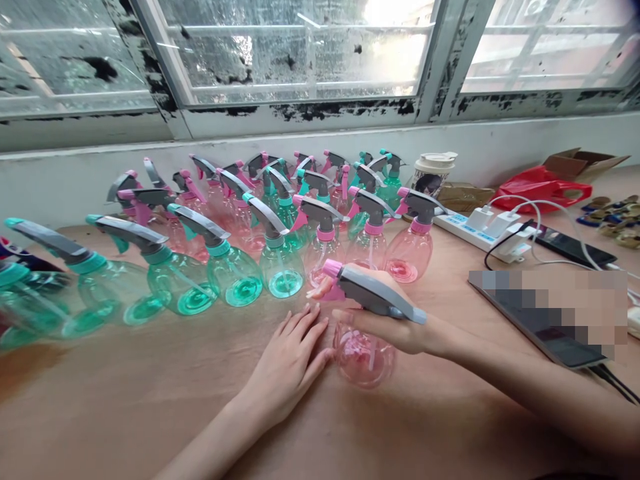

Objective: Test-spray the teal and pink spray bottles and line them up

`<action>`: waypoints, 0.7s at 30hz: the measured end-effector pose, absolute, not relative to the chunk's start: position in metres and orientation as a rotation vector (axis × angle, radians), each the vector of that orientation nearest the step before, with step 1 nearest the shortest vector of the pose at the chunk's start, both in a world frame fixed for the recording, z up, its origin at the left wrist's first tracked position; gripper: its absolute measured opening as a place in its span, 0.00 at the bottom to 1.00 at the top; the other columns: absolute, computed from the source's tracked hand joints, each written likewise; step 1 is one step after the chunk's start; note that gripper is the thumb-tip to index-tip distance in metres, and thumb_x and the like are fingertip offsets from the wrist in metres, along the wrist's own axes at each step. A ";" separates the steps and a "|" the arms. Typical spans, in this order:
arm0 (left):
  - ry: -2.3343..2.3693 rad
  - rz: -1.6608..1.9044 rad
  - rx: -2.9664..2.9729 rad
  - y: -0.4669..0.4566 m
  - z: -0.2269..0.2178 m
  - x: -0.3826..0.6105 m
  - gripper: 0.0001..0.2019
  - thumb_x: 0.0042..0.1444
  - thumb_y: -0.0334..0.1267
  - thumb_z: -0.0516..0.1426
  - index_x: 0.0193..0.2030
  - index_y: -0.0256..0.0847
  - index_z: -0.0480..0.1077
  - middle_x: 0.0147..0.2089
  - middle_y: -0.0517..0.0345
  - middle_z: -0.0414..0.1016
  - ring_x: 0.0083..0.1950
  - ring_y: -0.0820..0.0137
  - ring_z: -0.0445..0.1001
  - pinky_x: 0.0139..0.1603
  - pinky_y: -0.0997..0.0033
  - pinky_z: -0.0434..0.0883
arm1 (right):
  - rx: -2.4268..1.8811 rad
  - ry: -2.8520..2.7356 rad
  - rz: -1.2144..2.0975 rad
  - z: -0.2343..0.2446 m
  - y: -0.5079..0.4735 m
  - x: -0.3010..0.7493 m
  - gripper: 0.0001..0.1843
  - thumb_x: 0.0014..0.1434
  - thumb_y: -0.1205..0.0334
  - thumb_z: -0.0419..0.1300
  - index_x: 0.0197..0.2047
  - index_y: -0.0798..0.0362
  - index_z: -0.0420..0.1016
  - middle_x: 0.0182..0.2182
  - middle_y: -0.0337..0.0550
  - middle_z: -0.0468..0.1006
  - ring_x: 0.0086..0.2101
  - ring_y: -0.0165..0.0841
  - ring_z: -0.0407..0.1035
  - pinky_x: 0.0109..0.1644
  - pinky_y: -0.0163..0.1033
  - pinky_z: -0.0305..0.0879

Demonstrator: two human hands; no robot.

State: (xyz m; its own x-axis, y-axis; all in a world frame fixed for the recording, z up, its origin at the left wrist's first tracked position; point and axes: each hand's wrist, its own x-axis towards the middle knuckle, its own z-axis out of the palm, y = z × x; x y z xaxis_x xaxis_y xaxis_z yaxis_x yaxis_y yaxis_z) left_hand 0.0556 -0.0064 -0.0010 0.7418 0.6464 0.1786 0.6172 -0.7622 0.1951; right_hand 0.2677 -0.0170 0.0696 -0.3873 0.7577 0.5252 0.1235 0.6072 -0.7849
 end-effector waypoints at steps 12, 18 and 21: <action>1.039 0.370 2.846 -0.007 -0.005 0.056 0.22 0.70 0.47 0.49 0.65 0.38 0.61 0.65 0.43 0.66 0.66 0.52 0.62 0.66 0.43 0.59 | -0.797 -1.964 0.754 0.074 -0.021 0.270 0.06 0.63 0.65 0.57 0.33 0.52 0.66 0.28 0.34 0.66 0.28 0.26 0.61 0.33 0.33 0.63; 1.031 0.388 2.852 -0.007 -0.005 0.057 0.21 0.69 0.47 0.49 0.63 0.38 0.63 0.67 0.43 0.62 0.68 0.52 0.60 0.67 0.45 0.58 | -0.737 -1.917 0.761 0.070 -0.019 0.269 0.03 0.61 0.65 0.59 0.35 0.52 0.68 0.29 0.35 0.68 0.29 0.27 0.63 0.34 0.34 0.64; 1.034 0.376 2.854 -0.007 -0.005 0.057 0.21 0.70 0.46 0.49 0.63 0.37 0.63 0.68 0.43 0.61 0.68 0.53 0.60 0.66 0.45 0.59 | -0.759 -1.878 0.829 0.066 -0.020 0.268 0.05 0.61 0.63 0.61 0.42 0.51 0.70 0.28 0.33 0.67 0.25 0.26 0.62 0.29 0.32 0.63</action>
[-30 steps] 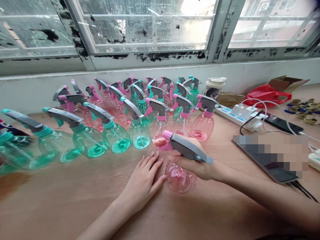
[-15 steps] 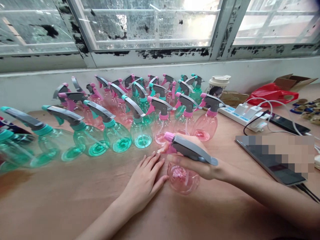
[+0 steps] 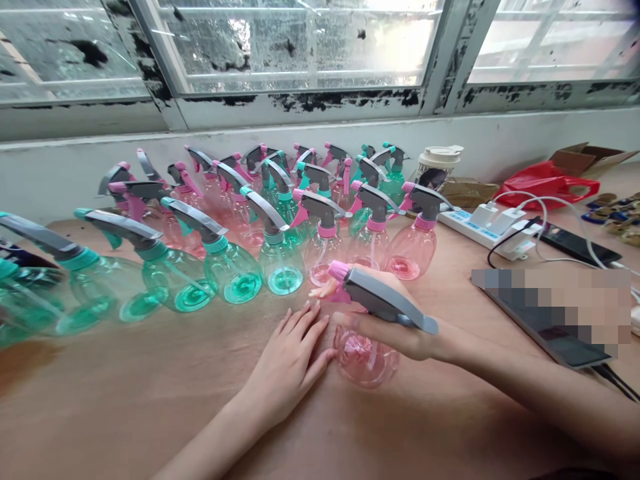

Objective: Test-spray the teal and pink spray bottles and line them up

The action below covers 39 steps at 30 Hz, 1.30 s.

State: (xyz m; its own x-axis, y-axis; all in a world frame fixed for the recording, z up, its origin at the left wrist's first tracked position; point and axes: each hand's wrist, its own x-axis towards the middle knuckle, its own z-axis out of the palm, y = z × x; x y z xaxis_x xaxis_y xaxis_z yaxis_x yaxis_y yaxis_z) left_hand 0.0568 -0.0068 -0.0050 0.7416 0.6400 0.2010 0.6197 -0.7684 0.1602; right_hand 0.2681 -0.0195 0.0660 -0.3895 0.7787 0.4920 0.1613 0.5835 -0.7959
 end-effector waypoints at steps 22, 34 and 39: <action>1.048 0.346 2.862 -0.005 -0.008 0.056 0.23 0.72 0.49 0.45 0.65 0.38 0.62 0.70 0.42 0.59 0.69 0.54 0.59 0.67 0.45 0.58 | -0.798 -1.855 0.802 0.072 -0.024 0.269 0.08 0.50 0.72 0.54 0.29 0.49 0.60 0.24 0.33 0.64 0.23 0.29 0.62 0.27 0.35 0.64; 1.040 0.351 2.837 -0.005 -0.007 0.056 0.24 0.72 0.50 0.42 0.64 0.37 0.63 0.68 0.42 0.61 0.69 0.53 0.59 0.66 0.44 0.59 | -0.691 -1.828 0.924 0.070 -0.022 0.269 0.11 0.52 0.73 0.55 0.38 0.51 0.68 0.32 0.35 0.75 0.23 0.25 0.64 0.26 0.33 0.66; 1.018 0.375 2.827 -0.005 -0.005 0.056 0.22 0.72 0.48 0.44 0.64 0.38 0.62 0.66 0.43 0.64 0.68 0.53 0.59 0.66 0.44 0.58 | -0.692 -1.820 0.885 0.072 -0.021 0.270 0.04 0.55 0.68 0.59 0.36 0.52 0.69 0.32 0.38 0.74 0.30 0.30 0.70 0.33 0.36 0.70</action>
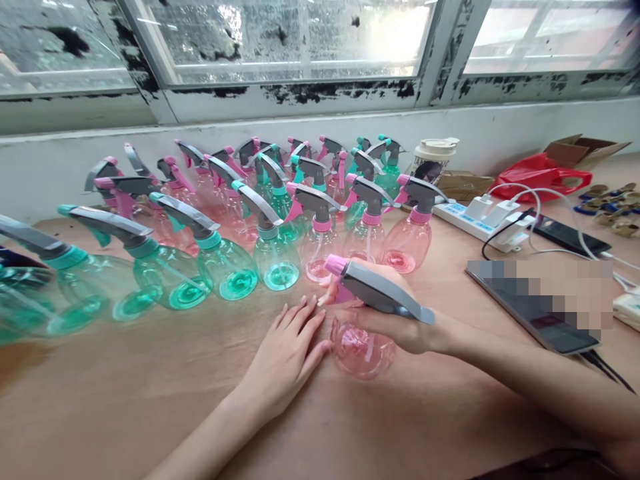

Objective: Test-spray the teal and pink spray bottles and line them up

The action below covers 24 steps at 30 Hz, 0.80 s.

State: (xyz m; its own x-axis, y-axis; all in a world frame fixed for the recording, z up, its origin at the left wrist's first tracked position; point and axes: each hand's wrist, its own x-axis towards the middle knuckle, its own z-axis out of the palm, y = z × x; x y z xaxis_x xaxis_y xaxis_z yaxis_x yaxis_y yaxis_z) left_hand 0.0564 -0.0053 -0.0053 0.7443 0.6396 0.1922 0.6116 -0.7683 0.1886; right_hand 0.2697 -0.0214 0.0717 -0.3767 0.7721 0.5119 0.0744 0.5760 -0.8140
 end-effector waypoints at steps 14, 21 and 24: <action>1.029 0.354 2.824 -0.006 -0.005 0.056 0.23 0.72 0.49 0.44 0.65 0.37 0.61 0.69 0.43 0.60 0.69 0.54 0.58 0.66 0.45 0.59 | -0.715 -1.846 0.908 0.065 -0.018 0.268 0.11 0.60 0.64 0.59 0.47 0.53 0.70 0.30 0.36 0.71 0.24 0.27 0.65 0.29 0.34 0.67; 1.026 0.353 2.822 -0.006 -0.005 0.057 0.22 0.72 0.49 0.44 0.65 0.39 0.61 0.69 0.44 0.60 0.69 0.53 0.58 0.66 0.45 0.59 | -0.685 -1.853 0.879 0.065 -0.018 0.270 0.12 0.60 0.62 0.60 0.48 0.52 0.70 0.32 0.39 0.73 0.26 0.28 0.67 0.30 0.34 0.69; 1.031 0.358 2.823 -0.006 -0.005 0.057 0.22 0.72 0.49 0.44 0.64 0.38 0.62 0.69 0.44 0.60 0.69 0.53 0.58 0.66 0.45 0.59 | -0.668 -1.867 0.866 0.064 -0.017 0.271 0.12 0.60 0.61 0.60 0.48 0.52 0.70 0.33 0.39 0.74 0.25 0.27 0.67 0.29 0.34 0.69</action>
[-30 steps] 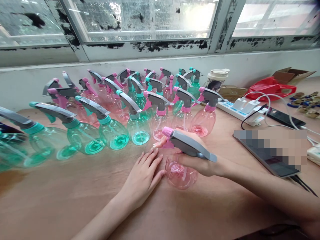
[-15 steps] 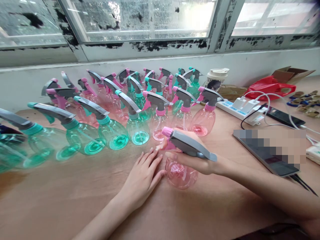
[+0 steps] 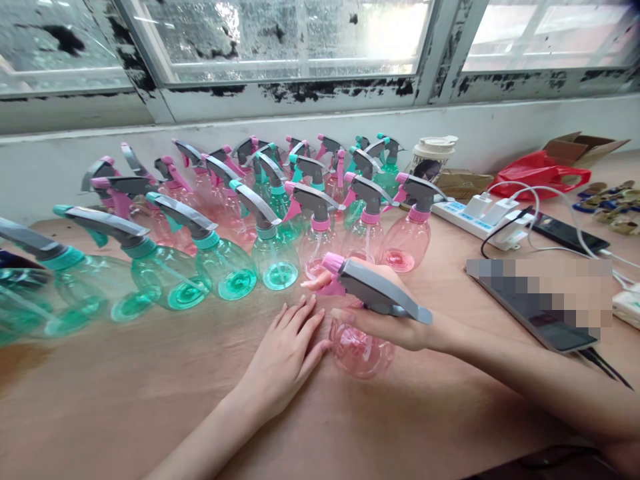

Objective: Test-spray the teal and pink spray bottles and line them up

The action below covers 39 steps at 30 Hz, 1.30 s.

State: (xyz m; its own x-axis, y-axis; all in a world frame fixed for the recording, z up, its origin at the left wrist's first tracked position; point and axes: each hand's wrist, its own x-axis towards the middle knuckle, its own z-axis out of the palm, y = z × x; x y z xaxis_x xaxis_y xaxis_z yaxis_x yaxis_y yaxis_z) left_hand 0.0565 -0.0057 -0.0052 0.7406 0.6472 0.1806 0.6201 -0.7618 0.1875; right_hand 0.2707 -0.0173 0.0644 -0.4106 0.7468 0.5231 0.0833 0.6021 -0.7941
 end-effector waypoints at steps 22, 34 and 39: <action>0.988 0.430 2.895 0.001 -0.012 0.052 0.22 0.71 0.49 0.45 0.64 0.40 0.64 0.68 0.45 0.62 0.70 0.55 0.58 0.67 0.46 0.58 | -0.912 -1.898 0.717 0.061 -0.036 0.283 0.32 0.50 0.54 0.71 0.55 0.53 0.66 0.42 0.45 0.77 0.38 0.35 0.72 0.42 0.39 0.71; 0.989 0.421 2.940 0.006 -0.015 0.049 0.23 0.71 0.49 0.46 0.64 0.39 0.64 0.69 0.44 0.61 0.69 0.55 0.59 0.67 0.46 0.59 | -1.343 -1.652 0.622 0.065 -0.081 0.367 0.21 0.56 0.52 0.67 0.51 0.50 0.76 0.43 0.47 0.81 0.43 0.42 0.75 0.49 0.46 0.71; 0.969 0.439 2.960 0.009 -0.016 0.047 0.23 0.71 0.49 0.46 0.65 0.40 0.63 0.68 0.45 0.62 0.69 0.55 0.59 0.66 0.44 0.60 | -1.454 -1.312 0.547 0.068 -0.065 0.431 0.19 0.54 0.49 0.68 0.42 0.53 0.79 0.44 0.48 0.81 0.48 0.45 0.73 0.54 0.48 0.66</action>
